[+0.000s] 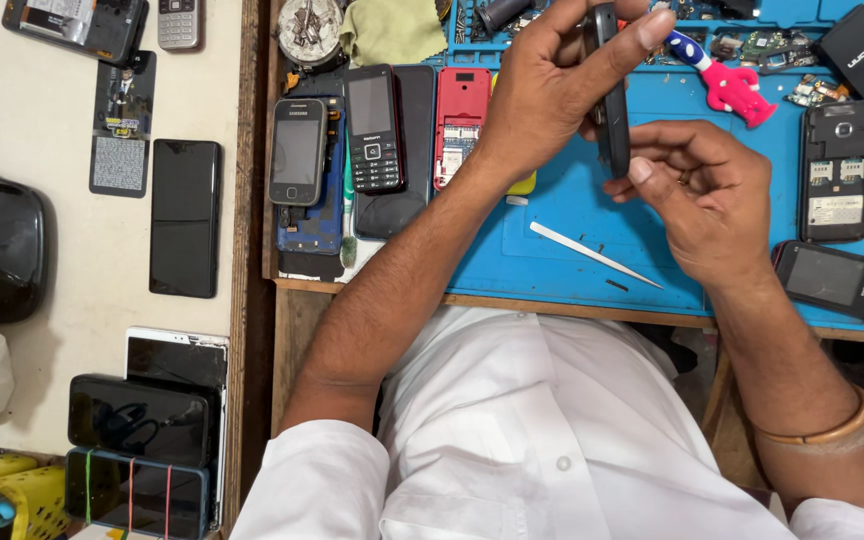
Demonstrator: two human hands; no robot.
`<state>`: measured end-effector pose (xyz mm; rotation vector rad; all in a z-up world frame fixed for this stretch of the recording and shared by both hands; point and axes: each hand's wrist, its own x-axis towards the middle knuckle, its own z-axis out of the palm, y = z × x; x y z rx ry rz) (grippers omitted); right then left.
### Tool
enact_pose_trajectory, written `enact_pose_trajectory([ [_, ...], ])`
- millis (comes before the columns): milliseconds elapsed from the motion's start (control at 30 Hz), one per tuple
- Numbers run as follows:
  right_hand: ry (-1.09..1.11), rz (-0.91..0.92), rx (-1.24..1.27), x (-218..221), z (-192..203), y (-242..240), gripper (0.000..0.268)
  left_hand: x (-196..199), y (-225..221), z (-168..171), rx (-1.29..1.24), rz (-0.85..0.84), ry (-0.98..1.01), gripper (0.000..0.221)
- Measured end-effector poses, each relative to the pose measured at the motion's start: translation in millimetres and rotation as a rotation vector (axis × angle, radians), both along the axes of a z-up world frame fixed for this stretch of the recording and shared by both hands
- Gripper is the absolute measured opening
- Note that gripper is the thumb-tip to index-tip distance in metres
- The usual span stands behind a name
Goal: The person disassembles and reassembles several feature phones on a workbench. They remove back covers and batteries, use a prying tool to separate casing, and handle multiple phones one at a time.
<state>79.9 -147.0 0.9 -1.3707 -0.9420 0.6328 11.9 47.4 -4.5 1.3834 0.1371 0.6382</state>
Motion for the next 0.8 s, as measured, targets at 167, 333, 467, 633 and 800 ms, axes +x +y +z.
enact_pose_trajectory([
  [167, -0.012, 0.014, -0.002, 1, -1, 1, 0.023, 1, 0, -1, 0.005, 0.017, -0.022, 0.036],
  [333, -0.069, -0.003, 0.010, 1, -5, -2, 0.023, 2, -1, -3, 0.017, 0.051, -0.023, 0.035],
  [467, -0.177, -0.031, 0.014, 0, -7, -6, 0.022, 3, -4, -3, 0.146, 0.135, 0.020, 0.034],
  [633, -0.253, -0.034, -0.029, 3, -8, -5, 0.028, 1, -8, -3, 0.274, 0.179, 0.020, 0.035],
  [800, -0.279, -0.023, -0.083, 2, -11, -6, 0.046, 0, -11, -8, 0.383, 0.189, 0.086, 0.044],
])
